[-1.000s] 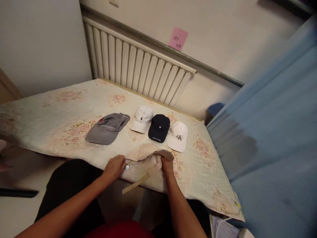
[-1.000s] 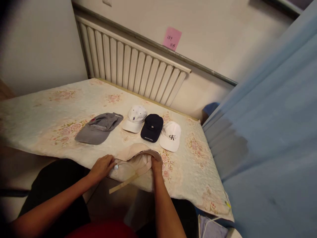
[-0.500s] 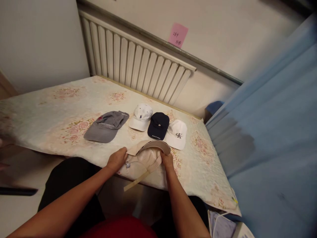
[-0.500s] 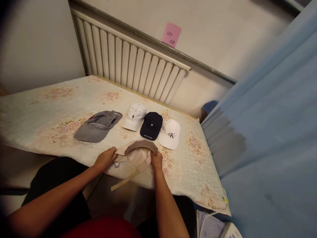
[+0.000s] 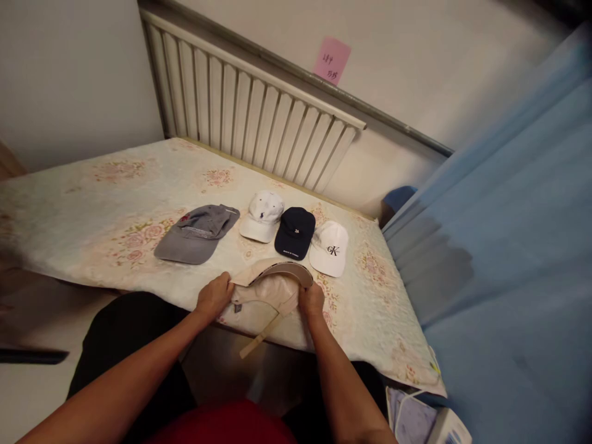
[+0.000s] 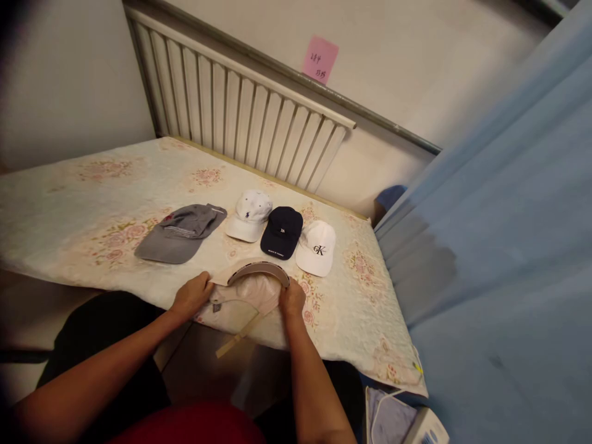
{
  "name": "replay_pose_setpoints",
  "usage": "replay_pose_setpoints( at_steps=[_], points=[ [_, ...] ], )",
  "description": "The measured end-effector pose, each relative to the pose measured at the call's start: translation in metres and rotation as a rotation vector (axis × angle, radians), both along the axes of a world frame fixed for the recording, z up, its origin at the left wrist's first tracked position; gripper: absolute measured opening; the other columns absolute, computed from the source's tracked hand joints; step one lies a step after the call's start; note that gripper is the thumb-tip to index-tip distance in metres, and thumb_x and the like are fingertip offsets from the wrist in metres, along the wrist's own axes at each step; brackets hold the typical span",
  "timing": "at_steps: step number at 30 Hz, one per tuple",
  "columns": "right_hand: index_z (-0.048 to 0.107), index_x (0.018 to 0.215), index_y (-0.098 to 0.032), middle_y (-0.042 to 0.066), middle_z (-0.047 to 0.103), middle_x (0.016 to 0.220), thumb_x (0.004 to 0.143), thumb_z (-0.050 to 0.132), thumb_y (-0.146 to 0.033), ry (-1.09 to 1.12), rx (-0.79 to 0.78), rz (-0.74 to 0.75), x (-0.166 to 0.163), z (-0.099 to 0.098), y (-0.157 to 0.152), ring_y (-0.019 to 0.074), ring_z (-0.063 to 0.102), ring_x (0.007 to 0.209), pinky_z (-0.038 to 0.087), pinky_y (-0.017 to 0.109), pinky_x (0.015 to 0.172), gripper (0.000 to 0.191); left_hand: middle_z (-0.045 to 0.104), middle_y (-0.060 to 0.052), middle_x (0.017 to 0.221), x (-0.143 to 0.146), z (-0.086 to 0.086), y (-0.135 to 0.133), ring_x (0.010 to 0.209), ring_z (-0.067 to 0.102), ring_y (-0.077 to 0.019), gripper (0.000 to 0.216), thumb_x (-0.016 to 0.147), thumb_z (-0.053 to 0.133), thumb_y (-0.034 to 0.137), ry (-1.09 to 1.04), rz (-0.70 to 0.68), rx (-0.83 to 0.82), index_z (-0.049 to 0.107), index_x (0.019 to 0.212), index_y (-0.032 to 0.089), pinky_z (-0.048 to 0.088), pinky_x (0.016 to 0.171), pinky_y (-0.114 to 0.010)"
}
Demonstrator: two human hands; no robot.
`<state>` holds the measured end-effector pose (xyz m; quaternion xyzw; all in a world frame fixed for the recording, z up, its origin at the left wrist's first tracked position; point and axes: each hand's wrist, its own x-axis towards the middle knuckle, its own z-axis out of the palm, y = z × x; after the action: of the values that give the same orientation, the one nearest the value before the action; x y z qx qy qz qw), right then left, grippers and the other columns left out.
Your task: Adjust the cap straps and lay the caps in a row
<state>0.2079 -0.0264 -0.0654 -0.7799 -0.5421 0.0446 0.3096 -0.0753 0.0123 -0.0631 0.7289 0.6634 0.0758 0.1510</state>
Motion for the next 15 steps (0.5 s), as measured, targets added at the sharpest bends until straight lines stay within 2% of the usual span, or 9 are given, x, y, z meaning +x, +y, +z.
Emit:
replay_pose_setpoints(
  at_steps=[6,11,15],
  points=[
    [0.069,0.086,-0.018,0.008,0.070,0.079,0.085,0.043,-0.028,-0.003,0.006,0.032,-0.005,0.003,-0.005,0.0205,0.060,0.072,0.038,0.027,0.063,0.028,0.068,-0.010,0.096,0.005,0.002,0.000,0.087,0.064,-0.0243,0.026,0.090,0.032,0.035,0.013,-0.004,-0.007,0.053,0.094,0.020,0.042,0.066,-0.032],
    [0.068,0.092,-0.019,0.004,0.070,0.082,0.077,0.055,-0.033,0.046,0.032,0.131,-0.004,0.005,-0.014,0.0193,0.061,0.075,0.042,0.025,0.066,0.025,0.065,-0.012,0.104,0.012,0.005,-0.001,0.091,0.064,-0.0259,0.025,0.088,0.036,0.035,0.027,-0.044,-0.008,0.055,0.093,0.019,0.044,0.069,-0.034],
    [0.066,0.106,-0.015,0.010,0.070,0.098,0.073,0.059,-0.030,0.071,0.093,0.163,-0.004,0.004,-0.022,0.0226,0.062,0.089,0.044,0.030,0.079,0.036,0.063,-0.012,0.103,0.014,0.004,-0.005,0.091,0.063,-0.0251,0.024,0.089,0.037,0.033,0.028,-0.063,0.014,0.054,0.098,0.018,0.044,0.072,-0.034]
  ],
)
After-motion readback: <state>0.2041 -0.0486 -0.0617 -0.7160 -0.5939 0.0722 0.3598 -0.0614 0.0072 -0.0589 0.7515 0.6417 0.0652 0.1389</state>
